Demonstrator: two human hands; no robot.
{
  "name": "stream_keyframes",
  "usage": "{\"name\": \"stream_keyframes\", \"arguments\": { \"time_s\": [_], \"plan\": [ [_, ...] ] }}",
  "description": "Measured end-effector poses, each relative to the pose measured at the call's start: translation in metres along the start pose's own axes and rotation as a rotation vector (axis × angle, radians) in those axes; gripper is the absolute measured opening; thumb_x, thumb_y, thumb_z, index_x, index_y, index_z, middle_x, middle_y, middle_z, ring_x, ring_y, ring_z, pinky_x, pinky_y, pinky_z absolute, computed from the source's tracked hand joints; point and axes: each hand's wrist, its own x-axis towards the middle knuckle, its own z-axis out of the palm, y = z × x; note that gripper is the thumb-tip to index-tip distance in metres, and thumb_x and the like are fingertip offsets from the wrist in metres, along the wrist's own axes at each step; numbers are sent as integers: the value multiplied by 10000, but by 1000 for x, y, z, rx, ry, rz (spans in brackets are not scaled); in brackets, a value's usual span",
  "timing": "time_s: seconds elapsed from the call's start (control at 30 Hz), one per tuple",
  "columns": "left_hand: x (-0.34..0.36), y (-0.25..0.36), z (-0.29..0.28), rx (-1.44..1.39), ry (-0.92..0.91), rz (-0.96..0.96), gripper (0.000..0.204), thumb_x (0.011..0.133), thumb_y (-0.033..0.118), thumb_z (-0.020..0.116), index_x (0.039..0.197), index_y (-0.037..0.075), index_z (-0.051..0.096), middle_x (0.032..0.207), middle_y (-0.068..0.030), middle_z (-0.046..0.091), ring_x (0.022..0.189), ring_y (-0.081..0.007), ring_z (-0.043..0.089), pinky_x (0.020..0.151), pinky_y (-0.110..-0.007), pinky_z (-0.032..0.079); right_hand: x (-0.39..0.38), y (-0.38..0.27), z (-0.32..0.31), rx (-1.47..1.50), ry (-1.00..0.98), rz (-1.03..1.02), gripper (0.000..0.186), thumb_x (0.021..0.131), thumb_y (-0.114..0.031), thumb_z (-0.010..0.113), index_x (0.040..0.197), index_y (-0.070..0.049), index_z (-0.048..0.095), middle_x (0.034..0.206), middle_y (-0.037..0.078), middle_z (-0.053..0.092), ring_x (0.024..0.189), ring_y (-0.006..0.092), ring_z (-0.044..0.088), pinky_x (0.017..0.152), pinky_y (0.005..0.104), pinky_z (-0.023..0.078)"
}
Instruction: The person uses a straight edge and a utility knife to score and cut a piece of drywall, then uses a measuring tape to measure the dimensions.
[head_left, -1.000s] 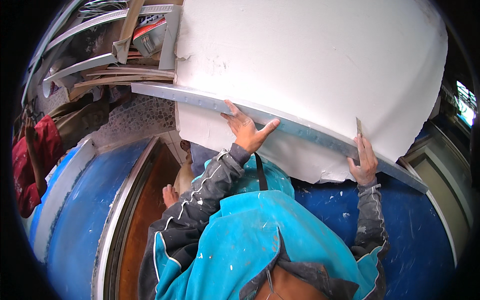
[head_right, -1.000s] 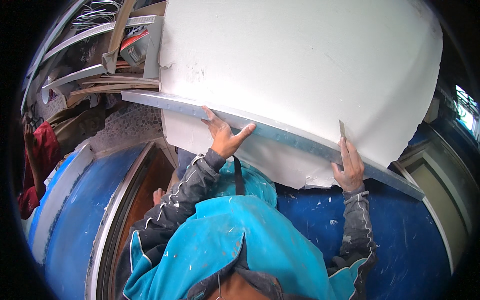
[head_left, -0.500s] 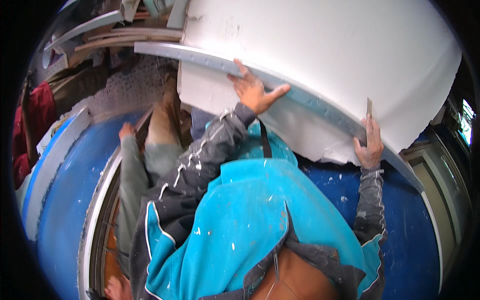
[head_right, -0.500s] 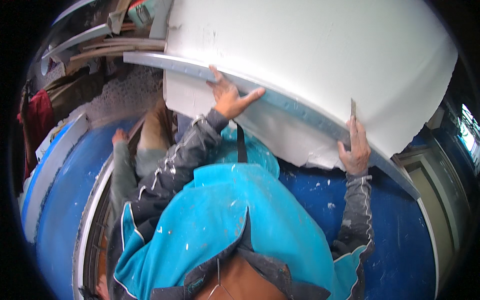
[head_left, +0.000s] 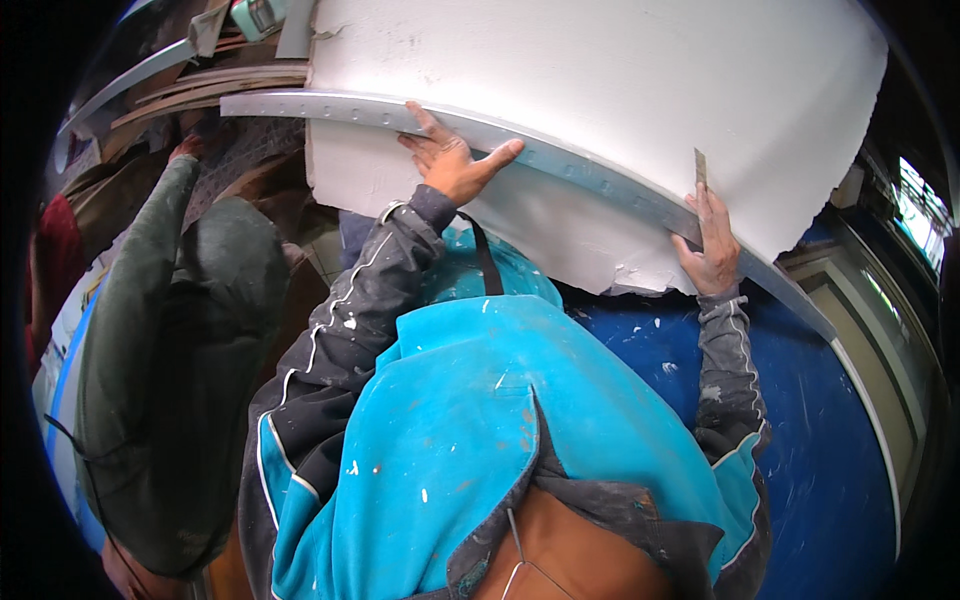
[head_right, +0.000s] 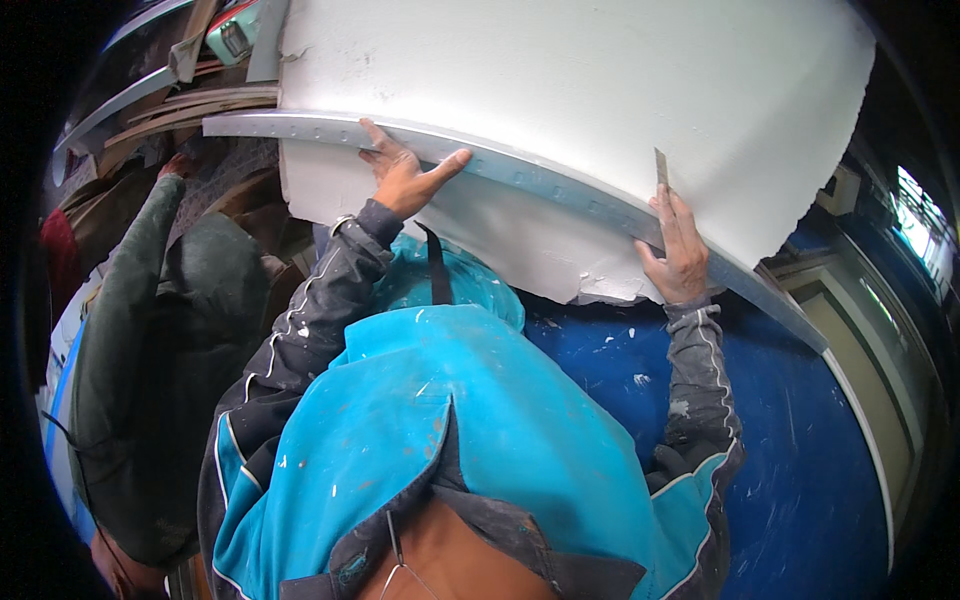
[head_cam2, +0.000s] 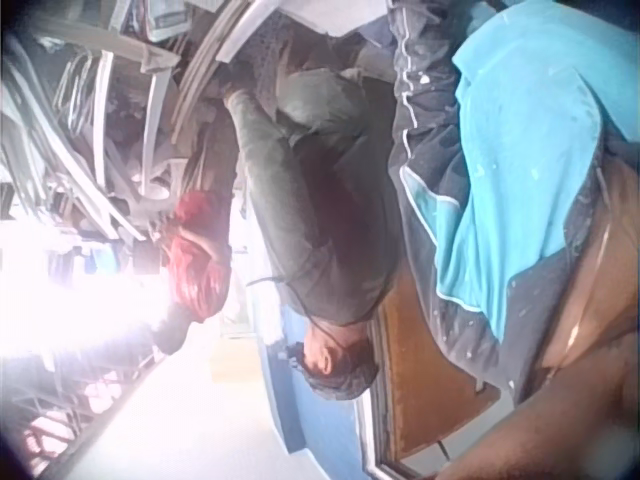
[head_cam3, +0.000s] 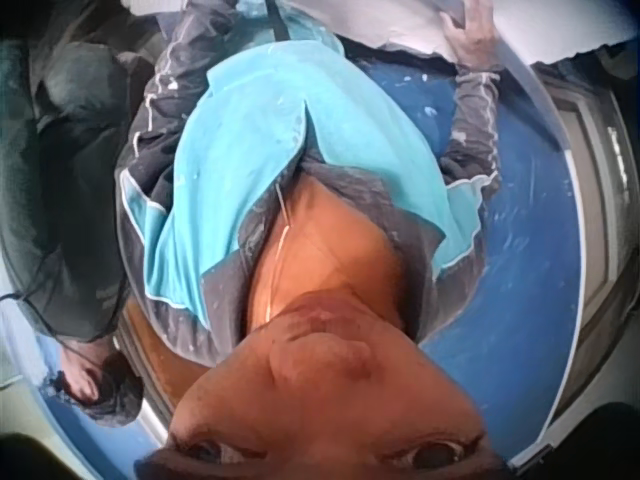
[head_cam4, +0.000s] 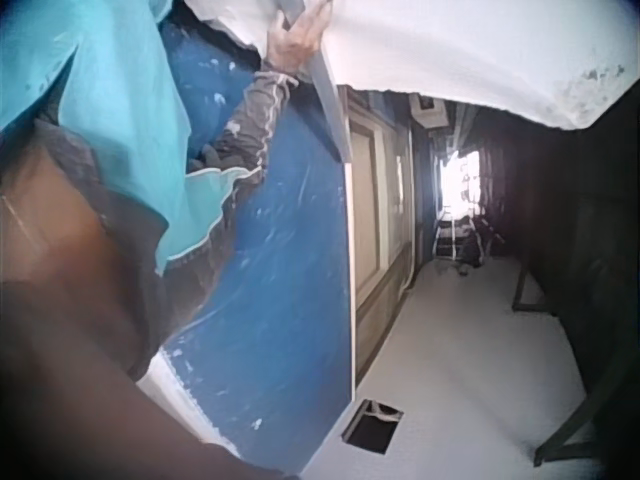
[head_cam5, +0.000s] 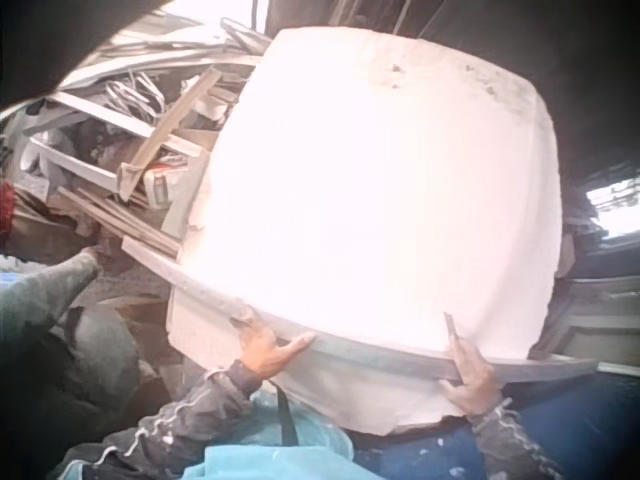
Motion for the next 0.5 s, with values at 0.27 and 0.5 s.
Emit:
{"name": "stream_keyframes", "arguments": {
  "time_s": [0.27,0.5],
  "plan": [
    [-1,3,0,18,19,59,1570,708,791,724,1436,-108,-337,1472,-531,-158,1377,-717,-109,1152,-697,-22,0,5,0,-3,6,-38,986,640,5,837,1527,-83,414,1374,149,550,1166,301,648,950,391,557],
    [-7,18,-7,50,72,116,1518,733,746,741,1473,-140,-244,1500,-516,-8,1416,-666,-12,1182,-635,-40,-1,7,-2,-27,8,-18,983,645,0,833,1529,-101,417,1368,146,559,1178,310,639,955,399,555]
  ]
}}
